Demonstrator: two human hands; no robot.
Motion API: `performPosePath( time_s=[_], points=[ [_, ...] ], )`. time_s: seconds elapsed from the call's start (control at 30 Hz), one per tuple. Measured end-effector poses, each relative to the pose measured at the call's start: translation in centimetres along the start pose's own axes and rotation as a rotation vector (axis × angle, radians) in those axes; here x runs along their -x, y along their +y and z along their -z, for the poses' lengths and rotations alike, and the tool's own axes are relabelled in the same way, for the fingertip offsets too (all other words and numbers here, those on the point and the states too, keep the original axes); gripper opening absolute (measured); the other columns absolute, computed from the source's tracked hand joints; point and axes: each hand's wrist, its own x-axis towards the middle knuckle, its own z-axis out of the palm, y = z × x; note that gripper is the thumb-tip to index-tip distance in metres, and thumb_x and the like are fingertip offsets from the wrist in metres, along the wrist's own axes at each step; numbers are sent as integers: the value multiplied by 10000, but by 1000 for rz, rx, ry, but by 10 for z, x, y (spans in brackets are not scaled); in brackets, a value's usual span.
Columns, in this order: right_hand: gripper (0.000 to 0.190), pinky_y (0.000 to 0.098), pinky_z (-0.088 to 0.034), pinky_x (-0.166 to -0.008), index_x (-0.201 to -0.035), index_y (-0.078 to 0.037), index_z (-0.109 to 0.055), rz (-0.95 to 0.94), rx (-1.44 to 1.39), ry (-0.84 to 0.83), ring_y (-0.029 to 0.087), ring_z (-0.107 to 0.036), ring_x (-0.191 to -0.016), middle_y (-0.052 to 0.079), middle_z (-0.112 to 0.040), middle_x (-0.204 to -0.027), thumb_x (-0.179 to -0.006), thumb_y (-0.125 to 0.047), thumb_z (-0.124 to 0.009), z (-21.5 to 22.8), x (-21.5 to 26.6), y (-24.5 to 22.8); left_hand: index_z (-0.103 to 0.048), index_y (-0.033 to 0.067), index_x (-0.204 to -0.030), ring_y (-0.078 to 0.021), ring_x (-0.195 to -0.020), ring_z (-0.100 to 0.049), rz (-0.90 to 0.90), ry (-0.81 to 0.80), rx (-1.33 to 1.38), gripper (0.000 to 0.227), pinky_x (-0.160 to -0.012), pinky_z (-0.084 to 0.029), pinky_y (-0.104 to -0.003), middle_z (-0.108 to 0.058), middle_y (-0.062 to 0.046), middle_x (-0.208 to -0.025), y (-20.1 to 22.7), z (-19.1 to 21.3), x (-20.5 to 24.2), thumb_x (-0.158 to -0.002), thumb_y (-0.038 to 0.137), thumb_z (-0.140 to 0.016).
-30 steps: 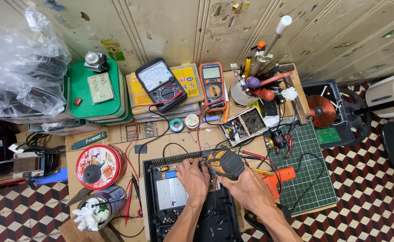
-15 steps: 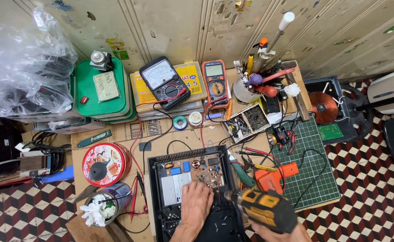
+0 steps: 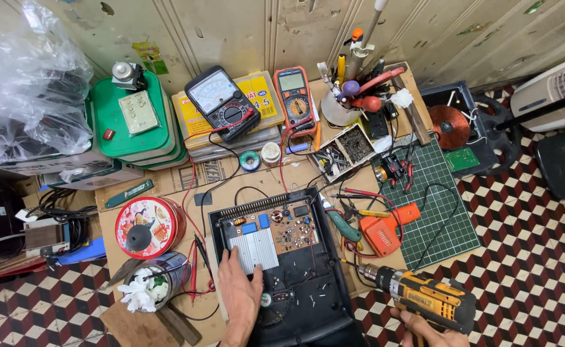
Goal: Disassembling and inspecting the internal circuit board and components of an electronic appliance using an electric screwdriver and multi-meter.
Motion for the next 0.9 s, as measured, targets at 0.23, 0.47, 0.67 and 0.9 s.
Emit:
performPosePath(
  time_s=[0.23,0.47,0.67,0.9],
  points=[
    [391,345,-575,-431,-1177,70,-627,67,217,-111,213,-649,-458,254,-800,-833,-812,14,-758,-12,26,-2,-201,38,-1546,-466,-1434,-290,179,-9,3,1193,-1107,-325,-542,-225,-336,-1575,41,-17,-1,-647,359,-917],
    [464,369,-613,-446,-1215,96,-621,128,83,-140,232,-710,-473,255,-762,-833,-765,62,-728,-10,20,27,-195,110,-1569,-439,-1427,-310,196,18,-58,1197,-1056,-345,-553,-263,-308,-1562,49,-12,0,-639,340,-913],
    [448,356,-537,-422,-1254,58,-641,-29,57,-147,226,-645,-464,258,-796,-860,-815,31,-728,-26,28,7,-213,101,-1577,-428,-1370,-379,168,59,-55,1153,-1015,-371,-551,-360,-275,-1507,37,-11,-4,-667,327,-883],
    [356,338,-526,-440,-1144,59,-655,106,150,-128,193,-631,-496,171,-760,-833,-805,24,-756,-64,40,-30,-253,100,-1559,-433,-1307,-414,129,-3,-38,1125,-996,-388,-542,-381,-264,-1480,36,-5,-2,-659,337,-884]
  ],
)
